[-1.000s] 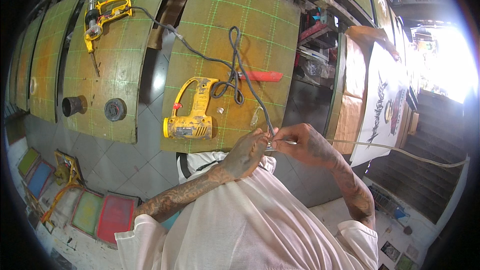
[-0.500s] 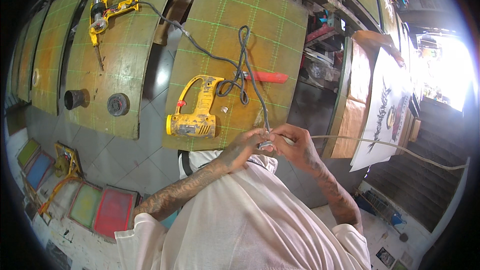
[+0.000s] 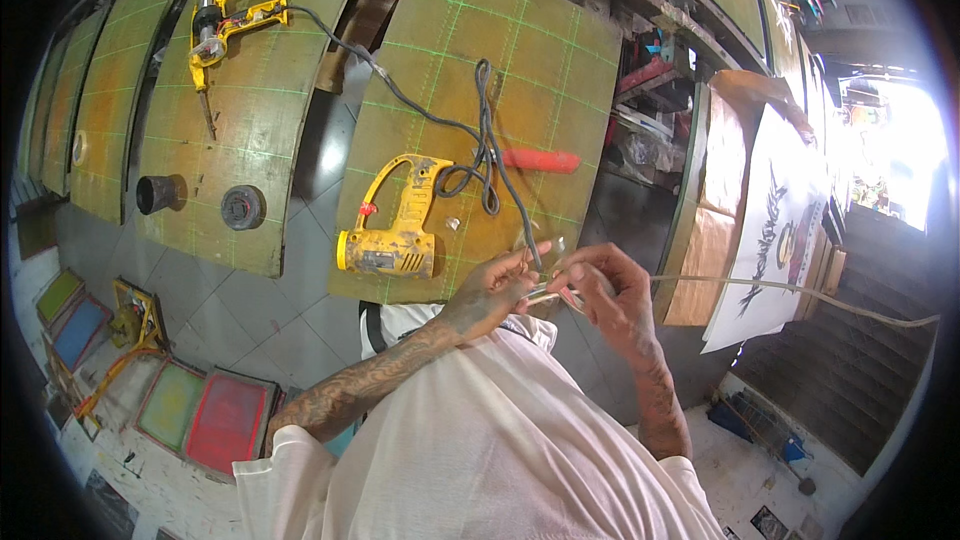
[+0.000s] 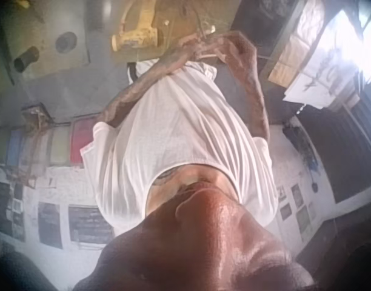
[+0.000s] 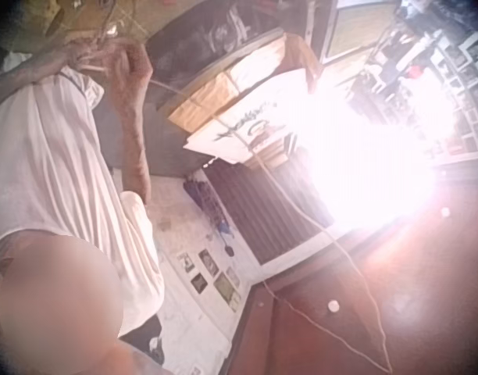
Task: The person strips the outer insulation from a power cord, twists the exposed wires, and wraps the connection with electrical tape. The person repeats the taping process multiple times to secure the joint.
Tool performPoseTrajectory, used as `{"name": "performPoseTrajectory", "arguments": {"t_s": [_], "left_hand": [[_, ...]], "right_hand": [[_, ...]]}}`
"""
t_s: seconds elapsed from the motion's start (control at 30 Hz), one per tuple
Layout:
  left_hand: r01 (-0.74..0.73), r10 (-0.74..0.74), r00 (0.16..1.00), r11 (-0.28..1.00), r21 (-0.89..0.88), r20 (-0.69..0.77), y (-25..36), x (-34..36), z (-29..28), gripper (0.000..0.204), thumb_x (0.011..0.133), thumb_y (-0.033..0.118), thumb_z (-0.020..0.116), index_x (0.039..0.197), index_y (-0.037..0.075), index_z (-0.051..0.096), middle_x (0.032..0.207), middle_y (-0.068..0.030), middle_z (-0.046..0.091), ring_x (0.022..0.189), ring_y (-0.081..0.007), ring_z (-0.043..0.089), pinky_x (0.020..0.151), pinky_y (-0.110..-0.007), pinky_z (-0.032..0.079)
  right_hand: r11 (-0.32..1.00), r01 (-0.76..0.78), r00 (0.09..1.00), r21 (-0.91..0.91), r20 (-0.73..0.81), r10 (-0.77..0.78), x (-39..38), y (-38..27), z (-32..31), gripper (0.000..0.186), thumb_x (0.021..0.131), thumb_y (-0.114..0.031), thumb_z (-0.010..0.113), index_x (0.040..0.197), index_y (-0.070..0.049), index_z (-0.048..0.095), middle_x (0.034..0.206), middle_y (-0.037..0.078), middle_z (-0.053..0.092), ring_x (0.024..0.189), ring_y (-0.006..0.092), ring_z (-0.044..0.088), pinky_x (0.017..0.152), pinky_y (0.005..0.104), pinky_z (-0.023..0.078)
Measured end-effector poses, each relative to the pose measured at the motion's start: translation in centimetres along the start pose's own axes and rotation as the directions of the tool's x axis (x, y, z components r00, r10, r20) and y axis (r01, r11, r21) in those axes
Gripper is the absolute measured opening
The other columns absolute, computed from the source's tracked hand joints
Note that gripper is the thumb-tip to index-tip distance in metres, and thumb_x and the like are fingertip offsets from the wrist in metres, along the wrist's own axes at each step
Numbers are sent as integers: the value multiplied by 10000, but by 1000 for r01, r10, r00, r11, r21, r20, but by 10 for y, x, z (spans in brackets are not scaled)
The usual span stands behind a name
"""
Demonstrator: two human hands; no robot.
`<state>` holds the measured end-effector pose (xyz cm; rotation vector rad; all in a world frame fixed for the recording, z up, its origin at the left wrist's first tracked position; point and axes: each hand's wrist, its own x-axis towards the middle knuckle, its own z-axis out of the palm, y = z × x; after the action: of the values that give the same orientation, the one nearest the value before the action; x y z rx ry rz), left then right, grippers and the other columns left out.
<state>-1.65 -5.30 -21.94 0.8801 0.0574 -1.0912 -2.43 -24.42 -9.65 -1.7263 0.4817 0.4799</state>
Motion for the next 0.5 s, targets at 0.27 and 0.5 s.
{"name": "performPoseTrajectory", "arguments": {"t_s": [0.27, 0.5], "left_hand": [[-21, 14, 999, 987, 157, 48, 18, -2, 9, 869, 1011, 224, 731, 1687, 144, 190, 1319, -14, 532, 1062, -65, 528, 1014, -272, 487], [-40, 20, 988, 991, 126, 154, 21, -7, 0, 974, 1004, 326, 731, 1696, 156, 67, 1680, -75, 251, 1327, -138, 463, 1154, -337, 422]], "right_hand": [[987, 114, 985, 113, 116, -127, -2, 16, 17, 142, 1040, -116, 648, 1113, -3, 692, 1026, 105, 787, 1010, 129, 722, 891, 304, 557], [925, 291, 956, -243, 100, -275, -5, 17, 29, 135, 1031, -132, 664, 1095, -17, 694, 968, 108, 789, 837, 187, 774, 743, 305, 582]]}}
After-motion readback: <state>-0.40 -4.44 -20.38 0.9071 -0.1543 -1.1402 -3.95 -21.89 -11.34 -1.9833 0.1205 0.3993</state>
